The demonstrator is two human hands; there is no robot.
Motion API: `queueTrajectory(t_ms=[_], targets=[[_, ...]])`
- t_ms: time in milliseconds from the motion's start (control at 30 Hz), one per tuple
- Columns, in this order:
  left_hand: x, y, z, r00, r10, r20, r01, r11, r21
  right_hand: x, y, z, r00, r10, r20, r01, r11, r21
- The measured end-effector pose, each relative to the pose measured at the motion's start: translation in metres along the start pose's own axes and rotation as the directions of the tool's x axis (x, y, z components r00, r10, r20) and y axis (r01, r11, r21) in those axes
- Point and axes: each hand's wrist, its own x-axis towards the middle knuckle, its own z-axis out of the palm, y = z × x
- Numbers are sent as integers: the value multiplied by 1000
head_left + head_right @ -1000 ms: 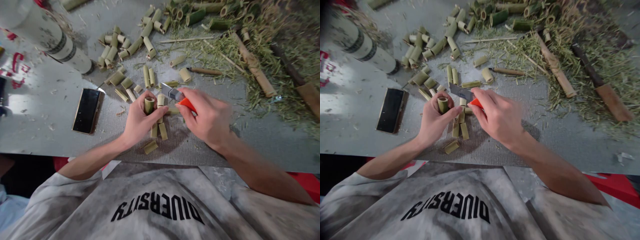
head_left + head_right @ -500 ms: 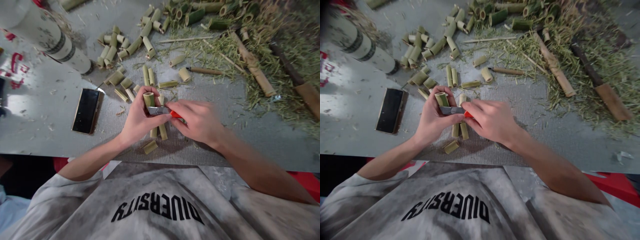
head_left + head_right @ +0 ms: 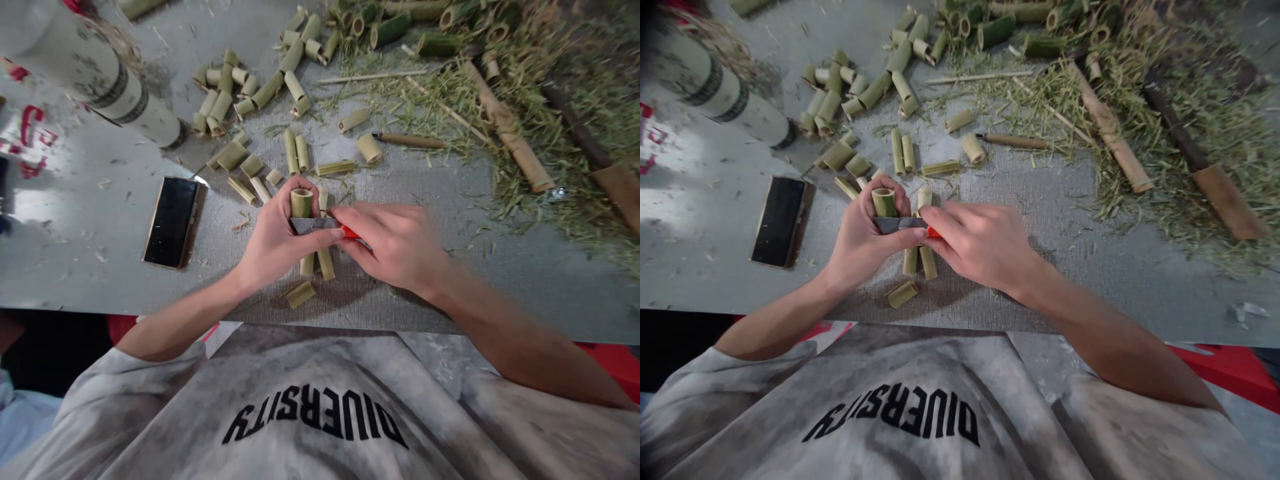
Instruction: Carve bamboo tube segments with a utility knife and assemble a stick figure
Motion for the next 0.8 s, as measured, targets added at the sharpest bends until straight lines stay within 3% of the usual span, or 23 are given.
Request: queueTrajectory(t_ms=[167, 367, 800], targets=[[-1, 2, -1, 1000, 12, -26, -11, 998, 63, 0, -5, 1, 998, -12, -59, 8, 998, -63], [-4, 1, 4, 991, 38, -131, -30, 998, 64, -1, -13, 1, 989, 57, -138, -72, 992, -103], [-7, 0, 8, 982, -52, -183, 52, 999, -4, -1, -19, 3, 986, 150, -80, -157, 983, -96]])
